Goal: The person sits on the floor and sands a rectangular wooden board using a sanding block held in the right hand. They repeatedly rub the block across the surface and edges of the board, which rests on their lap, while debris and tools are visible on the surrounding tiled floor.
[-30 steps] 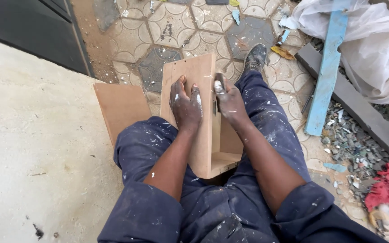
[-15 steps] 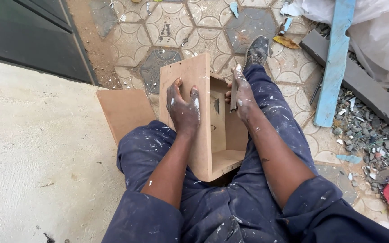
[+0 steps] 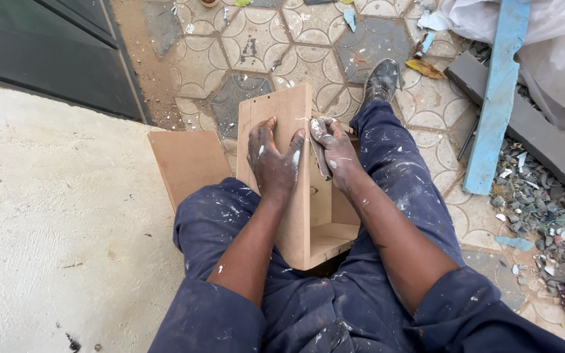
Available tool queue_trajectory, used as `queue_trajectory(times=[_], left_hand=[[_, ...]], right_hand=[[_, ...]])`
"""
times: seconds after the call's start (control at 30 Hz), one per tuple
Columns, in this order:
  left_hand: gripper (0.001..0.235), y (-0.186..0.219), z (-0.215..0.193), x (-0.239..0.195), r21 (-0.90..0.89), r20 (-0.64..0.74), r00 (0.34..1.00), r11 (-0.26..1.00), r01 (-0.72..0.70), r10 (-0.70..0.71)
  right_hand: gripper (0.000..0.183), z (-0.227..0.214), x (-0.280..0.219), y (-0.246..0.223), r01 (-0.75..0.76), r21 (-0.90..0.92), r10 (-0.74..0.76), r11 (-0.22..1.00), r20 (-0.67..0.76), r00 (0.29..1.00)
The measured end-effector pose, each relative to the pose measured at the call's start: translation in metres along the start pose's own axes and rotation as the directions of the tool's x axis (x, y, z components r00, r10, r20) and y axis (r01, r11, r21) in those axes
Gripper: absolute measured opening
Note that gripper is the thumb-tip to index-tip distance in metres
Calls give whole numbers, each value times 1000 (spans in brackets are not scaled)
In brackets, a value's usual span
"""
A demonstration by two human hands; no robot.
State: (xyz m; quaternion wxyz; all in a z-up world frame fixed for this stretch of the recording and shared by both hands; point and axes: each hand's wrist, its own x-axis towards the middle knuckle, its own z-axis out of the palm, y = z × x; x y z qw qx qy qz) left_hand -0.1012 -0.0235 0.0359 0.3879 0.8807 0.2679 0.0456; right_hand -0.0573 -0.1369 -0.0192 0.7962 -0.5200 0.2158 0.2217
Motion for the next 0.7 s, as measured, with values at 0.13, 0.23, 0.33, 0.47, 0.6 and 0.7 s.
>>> queue_trajectory(times=[0.13,0.23,0.33,0.47,0.6,0.7], left_hand=[[67,3,-3,2,6,18,1000,1000,14,-14],[66,6,-4,2,-4,24,999,1000,26,-26],[65,5,-4,-2,-6,6,1000,1000,23,-23],[66,6,-6,2,-7,16,1000,1000,22,-22],[61,6,-4,1,-14,-9,1000,1000,-2,2],[62,8,-5,0,9,1,1000,1000,16,-16]], right_hand=[[27,11,-28,-15,-83,-28,82,996,-25,996],[22,12,-21,-21,-179,20,179,984,-8,984],[19,8,-13,-17,-227,128,223,966,47,974],[21,8,-21,-17,-326,107,324,939,40,945],[21,18,-29,-33,-266,85,264,960,29,964],[21,18,-66,-28,-350,17,350,937,-71,934]])
